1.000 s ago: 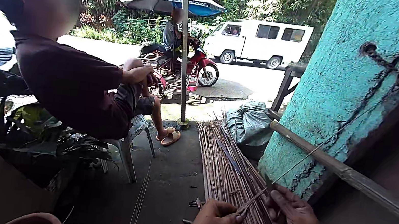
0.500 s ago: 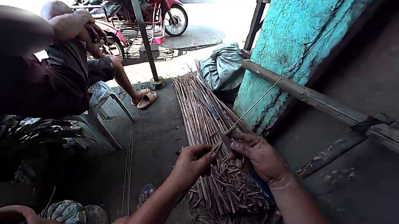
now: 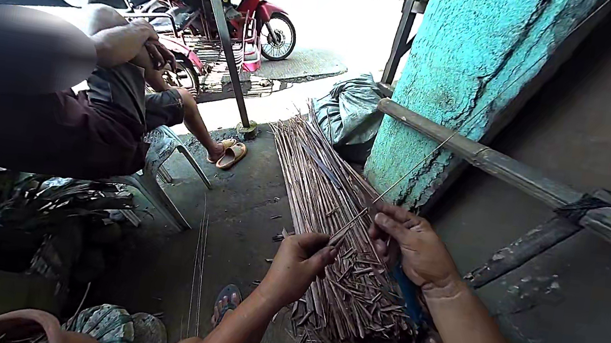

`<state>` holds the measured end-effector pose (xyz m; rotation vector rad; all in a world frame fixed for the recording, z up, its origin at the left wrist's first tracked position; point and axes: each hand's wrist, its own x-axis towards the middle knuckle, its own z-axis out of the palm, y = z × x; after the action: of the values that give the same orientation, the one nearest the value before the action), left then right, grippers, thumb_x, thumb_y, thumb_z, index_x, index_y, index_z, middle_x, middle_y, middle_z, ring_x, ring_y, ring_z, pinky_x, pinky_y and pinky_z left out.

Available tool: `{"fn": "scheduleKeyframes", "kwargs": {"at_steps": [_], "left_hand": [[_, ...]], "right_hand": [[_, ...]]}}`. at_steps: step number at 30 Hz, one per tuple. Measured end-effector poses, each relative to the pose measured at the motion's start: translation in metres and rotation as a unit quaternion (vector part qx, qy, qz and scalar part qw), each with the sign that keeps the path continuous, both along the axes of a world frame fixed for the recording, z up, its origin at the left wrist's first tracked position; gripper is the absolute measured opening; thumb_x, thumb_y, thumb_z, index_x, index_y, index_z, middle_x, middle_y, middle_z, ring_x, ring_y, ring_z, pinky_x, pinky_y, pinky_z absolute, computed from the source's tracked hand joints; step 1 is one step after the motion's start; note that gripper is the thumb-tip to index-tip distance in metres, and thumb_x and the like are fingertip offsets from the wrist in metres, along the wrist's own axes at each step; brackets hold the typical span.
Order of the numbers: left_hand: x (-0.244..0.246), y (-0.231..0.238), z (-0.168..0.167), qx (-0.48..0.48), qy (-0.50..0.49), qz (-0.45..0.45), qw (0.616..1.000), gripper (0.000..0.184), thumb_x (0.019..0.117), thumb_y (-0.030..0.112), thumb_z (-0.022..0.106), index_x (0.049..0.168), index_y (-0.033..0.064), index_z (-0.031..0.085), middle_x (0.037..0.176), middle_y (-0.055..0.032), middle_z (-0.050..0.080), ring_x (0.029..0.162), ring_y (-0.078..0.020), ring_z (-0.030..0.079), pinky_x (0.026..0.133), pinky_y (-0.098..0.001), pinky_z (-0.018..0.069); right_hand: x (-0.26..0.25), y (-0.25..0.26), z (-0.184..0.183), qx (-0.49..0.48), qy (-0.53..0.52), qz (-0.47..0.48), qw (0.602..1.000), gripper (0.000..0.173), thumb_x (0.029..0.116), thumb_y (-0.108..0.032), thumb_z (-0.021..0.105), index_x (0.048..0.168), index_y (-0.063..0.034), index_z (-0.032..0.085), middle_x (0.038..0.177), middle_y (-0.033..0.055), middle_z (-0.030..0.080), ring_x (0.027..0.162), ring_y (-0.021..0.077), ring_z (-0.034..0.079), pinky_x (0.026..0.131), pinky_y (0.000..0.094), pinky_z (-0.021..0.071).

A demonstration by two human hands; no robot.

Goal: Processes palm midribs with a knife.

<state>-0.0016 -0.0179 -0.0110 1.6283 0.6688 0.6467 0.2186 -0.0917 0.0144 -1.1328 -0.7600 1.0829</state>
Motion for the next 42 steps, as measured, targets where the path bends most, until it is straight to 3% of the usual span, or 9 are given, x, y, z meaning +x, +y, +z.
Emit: {"fn": "scheduleKeyframes", "kwargs": {"at_steps": [7, 12, 16, 24, 27, 29, 32, 38, 42], "left_hand": [[-0.006, 0.001, -0.009, 0.103, -0.002, 0.03, 0.994, 0.018, 0.0992, 0.013, 0.065, 0.113, 0.0036, 0.073, 0.088, -0.0015, 0.073, 0.071, -0.0077, 0.068, 0.067, -0.0248, 0.059], [-0.01, 0.001, -0.01, 0.199, 0.029, 0.06, 0.978, 0.018, 0.0979, 0.015, 0.067, 0.111, 0.0065, 0.076, 0.091, 0.0006, 0.073, 0.077, -0.0027, 0.066, 0.074, -0.0203, 0.0559], [-0.008, 0.002, -0.012, 0.213, 0.026, 0.067, 0.974, 0.018, 0.0974, 0.015, 0.067, 0.11, 0.0067, 0.076, 0.091, 0.0002, 0.072, 0.078, -0.0036, 0.066, 0.074, -0.0209, 0.0564], [-0.009, 0.004, -0.014, 0.262, 0.053, 0.058, 0.962, 0.021, 0.1, 0.017, 0.064, 0.115, 0.007, 0.075, 0.093, -0.0015, 0.073, 0.081, -0.0051, 0.067, 0.077, -0.0222, 0.0562], [-0.008, 0.007, -0.011, 0.229, 0.09, 0.012, 0.969, 0.034, 0.1085, 0.025, 0.047, 0.128, 0.0063, 0.068, 0.092, -0.0019, 0.069, 0.077, -0.0074, 0.064, 0.075, -0.0256, 0.0552], [-0.007, 0.008, -0.007, 0.151, 0.059, -0.039, 0.986, 0.04, 0.1105, 0.026, 0.039, 0.13, 0.0035, 0.065, 0.077, 0.0016, 0.06, 0.063, -0.0058, 0.056, 0.061, -0.0234, 0.0509], [-0.009, 0.01, 0.001, 0.033, 0.018, -0.118, 0.992, 0.039, 0.1088, 0.026, 0.044, 0.131, 0.0006, 0.063, 0.071, 0.0045, 0.055, 0.054, -0.0032, 0.047, 0.05, -0.0205, 0.0413], [-0.015, 0.015, 0.005, -0.072, 0.007, -0.234, 0.969, 0.044, 0.1123, 0.028, 0.035, 0.138, 0.0012, 0.058, 0.083, -0.0028, 0.07, 0.047, -0.0006, 0.044, 0.043, -0.0174, 0.0361], [-0.013, 0.016, 0.001, -0.071, -0.004, -0.23, 0.971, 0.043, 0.1124, 0.028, 0.035, 0.135, 0.0006, 0.058, 0.092, -0.0066, 0.074, 0.049, -0.0029, 0.05, 0.045, -0.0191, 0.0426]], "right_hand": [[-0.022, -0.005, -0.001, -0.035, 0.003, 0.086, 0.996, 0.03, 0.1027, -0.006, 0.054, 0.131, 0.0002, 0.062, 0.078, 0.0086, 0.071, 0.052, 0.011, 0.061, 0.046, 0.0237, 0.053], [-0.01, -0.001, 0.007, -0.012, 0.028, -0.026, 0.999, 0.028, 0.1062, -0.006, 0.049, 0.131, 0.0017, 0.06, 0.078, 0.0097, 0.07, 0.051, 0.0108, 0.061, 0.044, 0.0222, 0.052], [-0.027, -0.005, 0.006, -0.042, 0.039, 0.052, 0.997, 0.03, 0.1048, -0.005, 0.051, 0.133, 0.0001, 0.059, 0.077, 0.0093, 0.069, 0.051, 0.011, 0.061, 0.045, 0.0226, 0.052], [0.005, 0.0, 0.015, -0.01, 0.118, -0.074, 0.99, 0.024, 0.1093, -0.007, 0.041, 0.126, -0.0016, 0.058, 0.075, 0.0094, 0.068, 0.048, 0.0095, 0.059, 0.042, 0.0207, 0.0496], [-0.008, -0.002, 0.008, -0.019, 0.094, -0.02, 0.995, 0.029, 0.1078, -0.006, 0.046, 0.133, 0.0004, 0.058, 0.077, 0.01, 0.069, 0.05, 0.0106, 0.061, 0.043, 0.0218, 0.051], [-0.02, -0.005, -0.001, -0.045, 0.071, 0.053, 0.995, 0.03, 0.106, -0.007, 0.049, 0.134, -0.0003, 0.058, 0.078, 0.0089, 0.069, 0.052, 0.0108, 0.061, 0.045, 0.0228, 0.0518], [-0.021, -0.007, -0.007, -0.037, 0.063, 0.109, 0.991, 0.028, 0.1038, -0.007, 0.053, 0.13, 0.0003, 0.061, 0.078, 0.0094, 0.071, 0.052, 0.0112, 0.062, 0.046, 0.0231, 0.0525], [0.007, -0.01, 0.005, 0.02, 0.07, 0.022, 0.997, 0.028, 0.1063, -0.007, 0.047, 0.129, 0.0017, 0.062, 0.079, 0.0095, 0.071, 0.052, 0.0099, 0.062, 0.046, 0.0211, 0.0521], [-0.009, -0.017, -0.005, -0.034, 0.037, 0.13, 0.99, 0.029, 0.1023, -0.008, 0.056, 0.129, -0.0014, 0.064, 0.078, 0.0072, 0.071, 0.052, 0.0104, 0.062, 0.047, 0.0229, 0.0527]]}}
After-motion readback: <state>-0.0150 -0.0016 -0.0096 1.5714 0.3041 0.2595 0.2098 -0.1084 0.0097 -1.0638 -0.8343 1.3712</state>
